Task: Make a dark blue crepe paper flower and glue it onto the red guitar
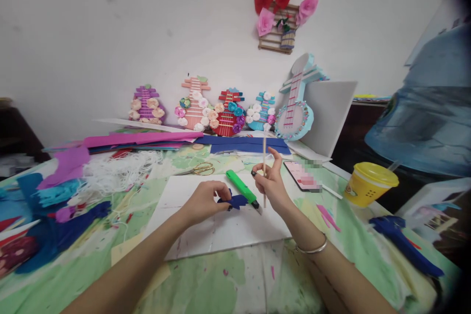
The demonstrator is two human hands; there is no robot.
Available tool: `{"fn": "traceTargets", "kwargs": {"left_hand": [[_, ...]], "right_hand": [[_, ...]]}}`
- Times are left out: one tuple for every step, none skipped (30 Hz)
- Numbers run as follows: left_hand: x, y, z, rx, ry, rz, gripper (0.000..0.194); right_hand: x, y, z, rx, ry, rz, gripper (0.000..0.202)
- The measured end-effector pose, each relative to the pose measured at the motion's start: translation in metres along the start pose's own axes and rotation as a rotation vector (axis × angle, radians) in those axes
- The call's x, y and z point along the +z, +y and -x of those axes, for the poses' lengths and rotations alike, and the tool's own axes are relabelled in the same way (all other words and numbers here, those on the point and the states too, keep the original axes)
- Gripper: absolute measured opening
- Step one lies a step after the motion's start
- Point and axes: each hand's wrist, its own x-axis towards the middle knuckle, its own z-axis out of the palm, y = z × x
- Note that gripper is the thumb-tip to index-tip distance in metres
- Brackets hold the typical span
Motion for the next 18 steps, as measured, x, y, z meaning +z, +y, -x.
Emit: {"fn": "traceTargets", "kwargs": {"left_hand": [[0.000, 0.000, 0.000, 0.002, 0.000, -0.005, 0.005], [0.000, 0.000, 0.001, 0.001, -0.003, -0.007, 0.005], [-0.001, 0.000, 0.001, -0.004, -0.011, -0.006, 0.005], [-0.001, 0.001, 0.001, -0.012, -0.021, -0.001, 0.005], [-0.001, 0.001, 0.001, -0.020, -0.033, 0.006, 0.005], [-0.001, 0.002, 0.001, -0.026, -0.044, 0.013, 0.005], [-0.001, 0.002, 0.001, -0.028, -0.053, 0.019, 0.005], [-0.001, 0.003, 0.001, -0.027, -0.058, 0.021, 0.005], [-0.001, 0.003, 0.002, -0.025, -0.059, 0.021, 0.005], [-0.001, 0.003, 0.002, -0.023, -0.055, 0.018, 0.005], [-0.001, 0.003, 0.002, -0.021, -0.047, 0.015, 0.005], [0.000, 0.003, 0.002, -0.020, -0.037, 0.012, 0.005], [0.000, 0.003, 0.002, -0.018, -0.026, 0.010, 0.005], [0.000, 0.002, 0.002, -0.012, -0.016, 0.009, 0.005], [0.000, 0.002, 0.002, -0.002, -0.007, 0.009, 0.004], [0.000, 0.002, 0.002, 0.011, 0.004, 0.007, 0.004], [0.001, 0.002, 0.002, 0.026, 0.016, -0.001, 0.004], [0.001, 0.001, 0.002, 0.040, 0.030, -0.017, 0.004]], "right_hand": [[-0.001, 0.002, 0.000, 0.019, -0.015, 0.112, 0.066], [-0.002, 0.004, -0.001, 0.035, -0.042, 0.265, 0.060], [-0.002, 0.005, -0.001, 0.053, -0.076, 0.451, 0.054], [-0.002, 0.006, -0.001, 0.075, -0.111, 0.654, 0.048], [-0.002, 0.007, -0.001, 0.104, -0.144, 0.852, 0.044], [-0.001, 0.007, 0.000, 0.138, -0.179, 1.025, 0.041], [0.000, 0.008, 0.000, 0.174, -0.213, 1.158, 0.040], [0.000, 0.009, 0.000, 0.206, -0.244, 1.249, 0.039], [0.000, 0.009, 0.000, 0.231, -0.263, 1.309, 0.038], [-0.001, 0.011, 0.000, 0.242, -0.266, 1.351, 0.034], [-0.002, 0.012, -0.001, 0.243, -0.245, 1.384, 0.029], [-0.005, 0.014, -0.002, 0.235, -0.200, 1.410, 0.023], [-0.008, 0.015, -0.004, 0.213, -0.142, 1.422, 0.019], [-0.011, 0.017, -0.005, 0.186, -0.084, 1.413, 0.018], [-0.013, 0.018, -0.007, 0.151, -0.040, 1.370, 0.017], [-0.015, 0.019, -0.008, 0.109, -0.015, 1.286, 0.015], [-0.015, 0.019, -0.009, 0.068, -0.013, 1.162, 0.012], [-0.013, 0.019, -0.009, 0.029, -0.033, 1.004, 0.010]]}}
